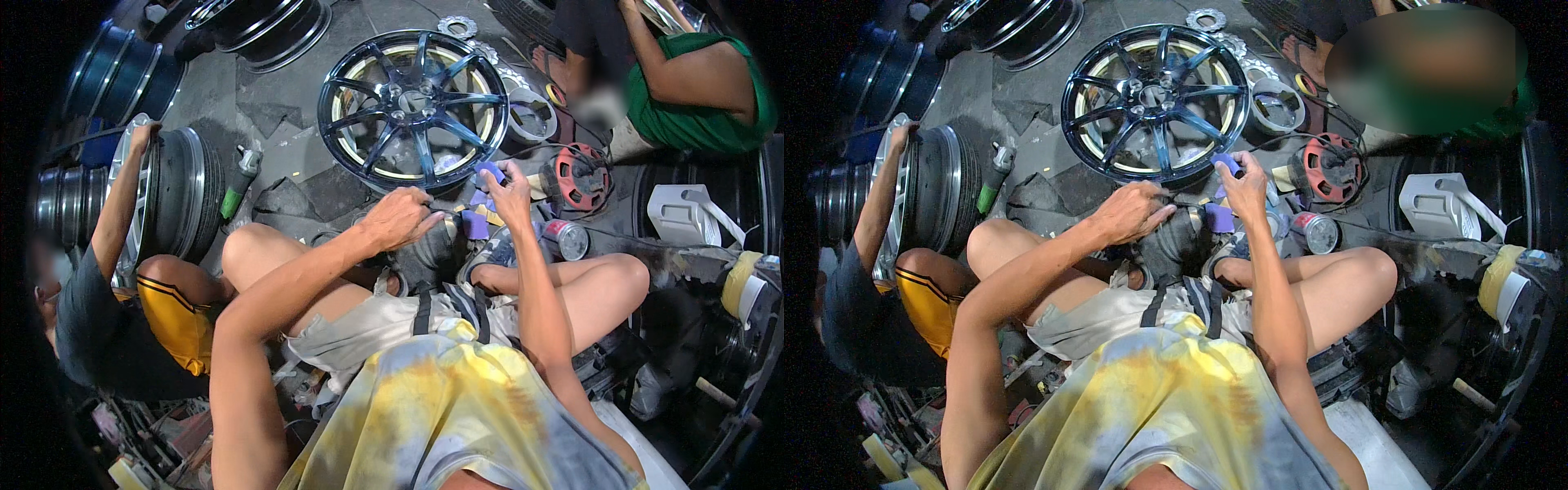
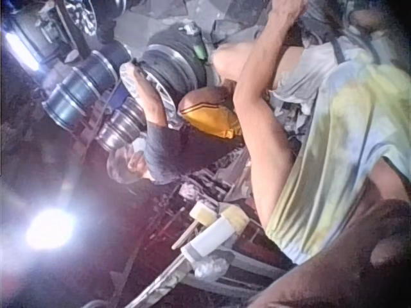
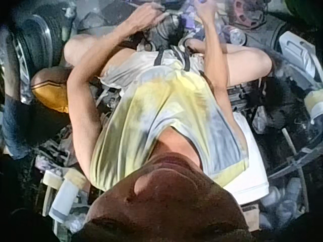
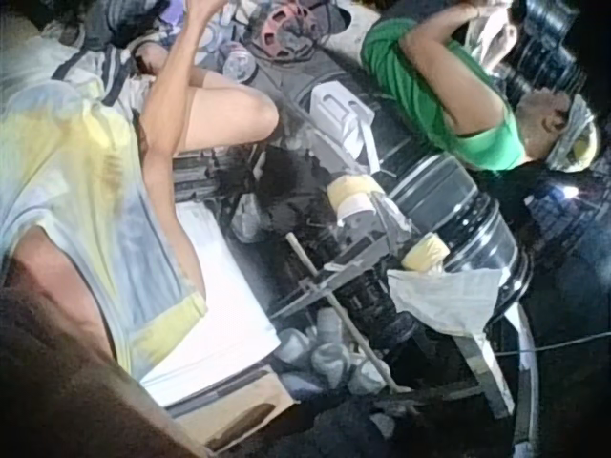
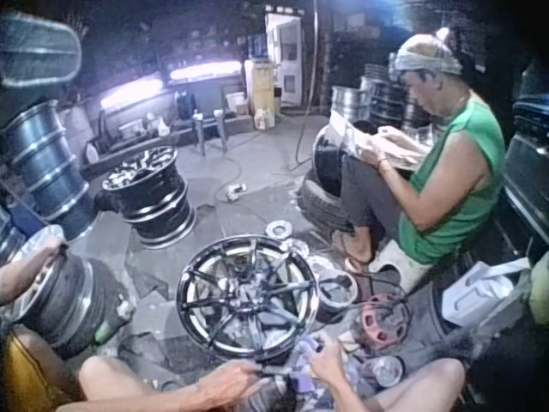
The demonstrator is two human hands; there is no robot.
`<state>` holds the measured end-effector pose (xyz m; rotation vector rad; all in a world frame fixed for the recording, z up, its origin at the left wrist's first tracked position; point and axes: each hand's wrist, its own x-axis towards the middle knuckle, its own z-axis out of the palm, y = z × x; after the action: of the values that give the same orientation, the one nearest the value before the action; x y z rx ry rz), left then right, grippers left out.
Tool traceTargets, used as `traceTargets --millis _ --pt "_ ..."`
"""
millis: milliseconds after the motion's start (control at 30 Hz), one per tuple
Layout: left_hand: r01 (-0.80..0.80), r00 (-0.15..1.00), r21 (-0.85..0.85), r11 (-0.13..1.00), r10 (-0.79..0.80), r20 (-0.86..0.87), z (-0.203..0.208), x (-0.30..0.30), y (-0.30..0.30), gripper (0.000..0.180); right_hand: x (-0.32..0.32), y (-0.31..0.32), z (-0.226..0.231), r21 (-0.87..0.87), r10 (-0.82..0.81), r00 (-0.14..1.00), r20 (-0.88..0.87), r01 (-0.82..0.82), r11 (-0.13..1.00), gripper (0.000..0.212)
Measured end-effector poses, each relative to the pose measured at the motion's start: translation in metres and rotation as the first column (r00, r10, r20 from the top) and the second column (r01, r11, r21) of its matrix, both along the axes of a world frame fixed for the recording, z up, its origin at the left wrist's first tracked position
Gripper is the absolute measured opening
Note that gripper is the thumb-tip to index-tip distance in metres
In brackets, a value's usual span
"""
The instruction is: The person sits on the floor and uses a purple sanding block to rub the surface of a black car wheel rim. They systematically move the block across the spokes and the outer edge of the rim, applying pressure to smooth the surface. The person occasionally pauses to adjust their grip or the position of the sanding block.
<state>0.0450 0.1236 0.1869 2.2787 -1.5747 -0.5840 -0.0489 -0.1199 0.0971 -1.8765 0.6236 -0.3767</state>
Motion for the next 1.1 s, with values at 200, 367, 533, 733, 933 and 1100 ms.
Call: traceTargets --millis 200,367,533,733,933,1100 --pt "-0.564 0.718 -0.064 0.823 0.451 -0.529 -0.022 0.005 -0.007 0.036 0.003 0.027 0.035 0.62 0.293 0.956 0.007 -0.234 0.749 0.024" --pt "-0.642 0.283 0.157 0.75 0.422 -0.861 -0.047 0.019 -0.013 0.03 0.002 0.036 0.046 0.732 0.306 0.952 0.024 -0.226 0.643 0.022" --pt "-0.671 -0.043 0.327 0.665 0.405 -0.913 -0.035 0.022 -0.022 0.02 0.001 0.039 0.023 0.349 0.258 0.964 0.058 -0.262 0.9 0.017" --pt "-0.692 -0.285 0.442 0.57 0.347 -0.893 -0.037 0.03 -0.012 0.021 0.003 0.053 0.074 -0.14 0.424 0.902 -0.082 -0.432 0.891 0.019" --pt "-0.683 -0.067 0.259 0.683 0.295 -0.953 -0.041 0.029 -0.022 0.034 -0.001 0.051 0.063 0.526 0.315 0.949 -0.011 -0.262 0.809 0.019" --pt "-0.633 0.039 0.128 0.764 0.197 -0.98 -0.038 0.026 -0.023 0.041 0.001 0.04 0.042 0.269 0.259 0.954 0.149 -0.291 0.918 0.015"
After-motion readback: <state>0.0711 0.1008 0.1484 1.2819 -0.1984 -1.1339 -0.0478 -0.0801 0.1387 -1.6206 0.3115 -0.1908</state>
